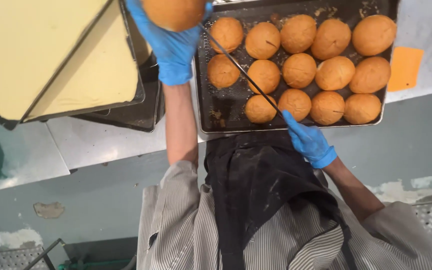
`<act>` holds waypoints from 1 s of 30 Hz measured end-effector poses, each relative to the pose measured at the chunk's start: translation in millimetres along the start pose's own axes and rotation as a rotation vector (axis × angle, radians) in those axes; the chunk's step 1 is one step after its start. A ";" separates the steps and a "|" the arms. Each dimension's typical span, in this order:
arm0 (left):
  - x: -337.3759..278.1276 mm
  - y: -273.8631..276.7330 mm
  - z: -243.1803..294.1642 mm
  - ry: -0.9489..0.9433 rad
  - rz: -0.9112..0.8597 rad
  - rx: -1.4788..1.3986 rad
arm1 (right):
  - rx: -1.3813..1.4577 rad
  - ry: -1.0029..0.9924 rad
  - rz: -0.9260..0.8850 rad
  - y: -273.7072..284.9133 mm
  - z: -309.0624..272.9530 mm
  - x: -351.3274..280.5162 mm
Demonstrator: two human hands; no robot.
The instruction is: The recorder is using a serrated bread knife to slice baked buns crosswise on a baking tray.
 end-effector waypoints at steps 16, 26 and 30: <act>-28.9 -22.0 -74.6 0.186 -0.045 -0.077 | 0.266 -0.201 0.215 3.6 -51.5 88.7; -31.6 -39.7 -74.9 0.150 -0.133 -0.106 | 0.264 -0.250 0.110 -12.3 -57.7 113.4; -25.6 -25.0 -85.6 0.137 -0.097 -0.051 | 0.151 -0.109 0.122 -14.5 -57.9 112.7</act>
Point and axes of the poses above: each hand's wrist, its own x-axis towards the middle knuckle, its own y-axis out of the back of the hand, z = x × y, the point moved 7 cm from there along x, towards the middle knuckle, and after that the axes turned 14 degrees about x, right-handed, at the moved point
